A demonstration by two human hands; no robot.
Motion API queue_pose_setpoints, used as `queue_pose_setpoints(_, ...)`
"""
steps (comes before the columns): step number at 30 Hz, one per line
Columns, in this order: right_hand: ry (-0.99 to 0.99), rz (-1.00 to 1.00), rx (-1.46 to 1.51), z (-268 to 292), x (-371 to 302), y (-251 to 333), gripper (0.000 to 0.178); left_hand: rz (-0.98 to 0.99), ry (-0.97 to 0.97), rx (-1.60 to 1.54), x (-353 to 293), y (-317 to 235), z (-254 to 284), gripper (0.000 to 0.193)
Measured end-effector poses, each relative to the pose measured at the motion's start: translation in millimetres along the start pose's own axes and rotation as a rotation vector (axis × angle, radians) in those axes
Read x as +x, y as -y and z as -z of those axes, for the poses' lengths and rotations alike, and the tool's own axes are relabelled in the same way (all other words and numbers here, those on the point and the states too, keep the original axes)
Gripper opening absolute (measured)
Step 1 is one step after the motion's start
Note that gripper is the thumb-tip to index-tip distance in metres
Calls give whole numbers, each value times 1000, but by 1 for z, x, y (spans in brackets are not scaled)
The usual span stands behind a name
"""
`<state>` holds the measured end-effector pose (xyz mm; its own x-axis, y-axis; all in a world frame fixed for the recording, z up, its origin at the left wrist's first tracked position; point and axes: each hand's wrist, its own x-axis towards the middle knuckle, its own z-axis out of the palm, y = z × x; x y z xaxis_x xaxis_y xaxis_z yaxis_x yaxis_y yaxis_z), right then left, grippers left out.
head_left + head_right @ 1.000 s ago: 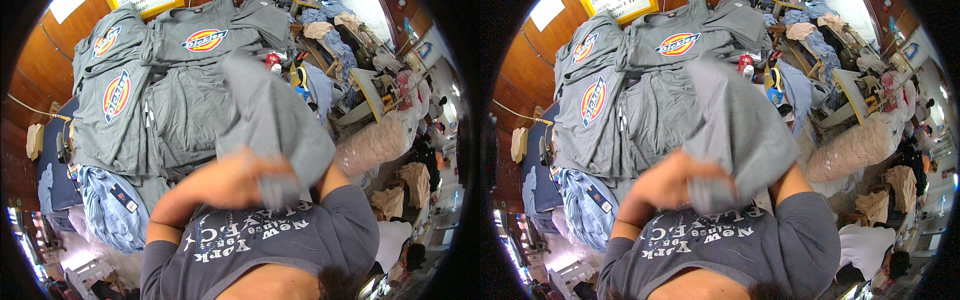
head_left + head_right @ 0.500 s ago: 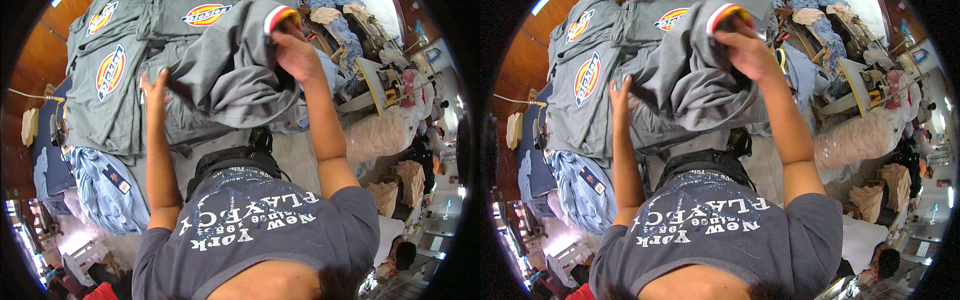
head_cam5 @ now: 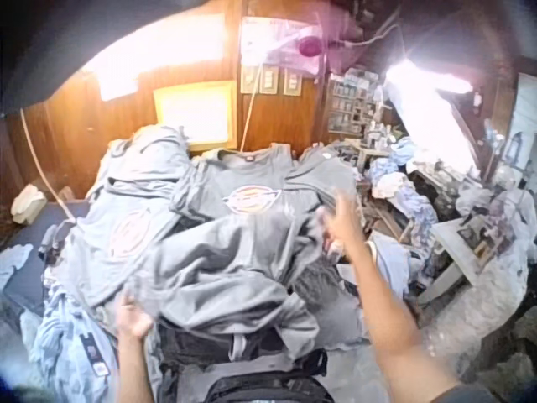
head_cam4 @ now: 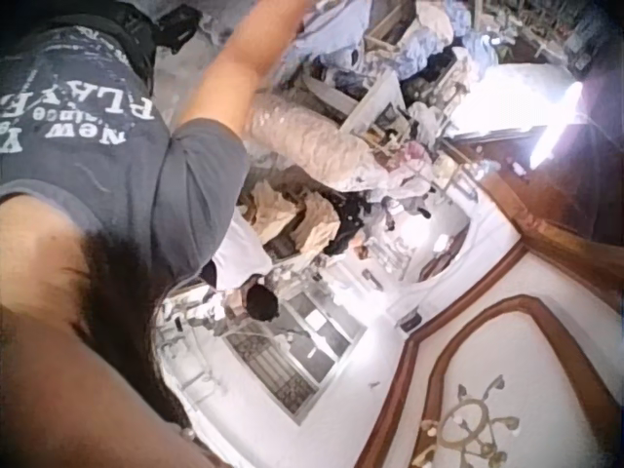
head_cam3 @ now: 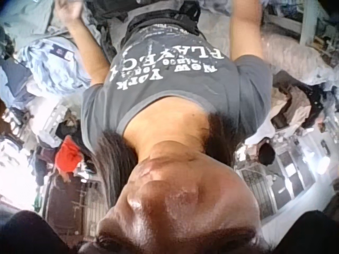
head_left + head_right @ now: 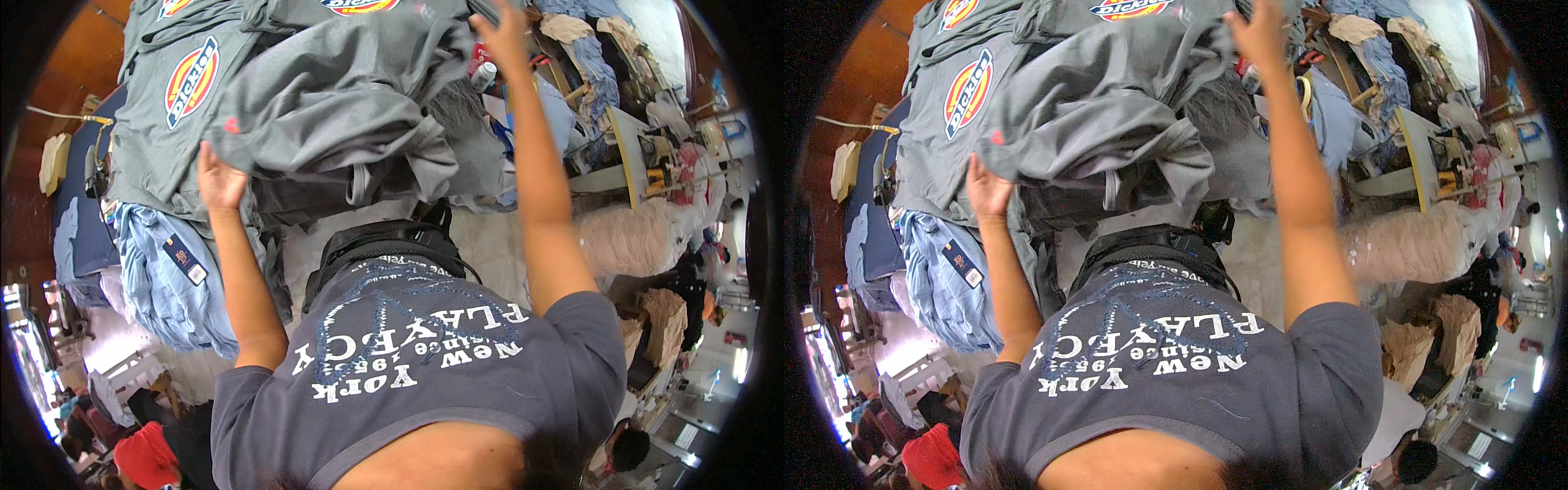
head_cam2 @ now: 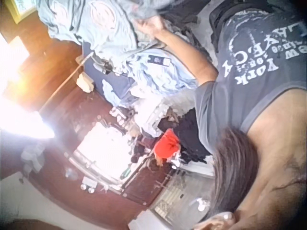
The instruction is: The person picks up grey t-shirts from a stack, uses shears to cut loose threads from the garment, then folds each shirt and places it onto a separate stack.
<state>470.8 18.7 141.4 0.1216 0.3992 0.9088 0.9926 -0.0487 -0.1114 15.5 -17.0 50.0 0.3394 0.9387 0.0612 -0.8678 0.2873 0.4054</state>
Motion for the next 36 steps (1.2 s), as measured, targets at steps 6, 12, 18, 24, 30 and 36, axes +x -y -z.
queue_pose_setpoints(6,715,455,550,44,-132,136,73,-13,-461,660,-9,65,-18,28)
queue_pose_setpoints(12,1097,33,527,12,-145,152,46,416,-330,1004,-64,62,34,22)
queue_pose_setpoints(18,552,-1353,1802,85,-54,126,21,781,-160,892,-50,127,3,41)
queue_pose_setpoints(24,-219,-989,1559,205,-52,72,45,449,-49,823,-8,185,18,52)
queue_pose_setpoints(30,-28,-988,846,325,-110,40,47,-288,98,1332,17,203,89,35)
queue_pose_setpoints(36,224,-970,-269,400,-201,46,21,-397,428,1569,38,198,-25,24)
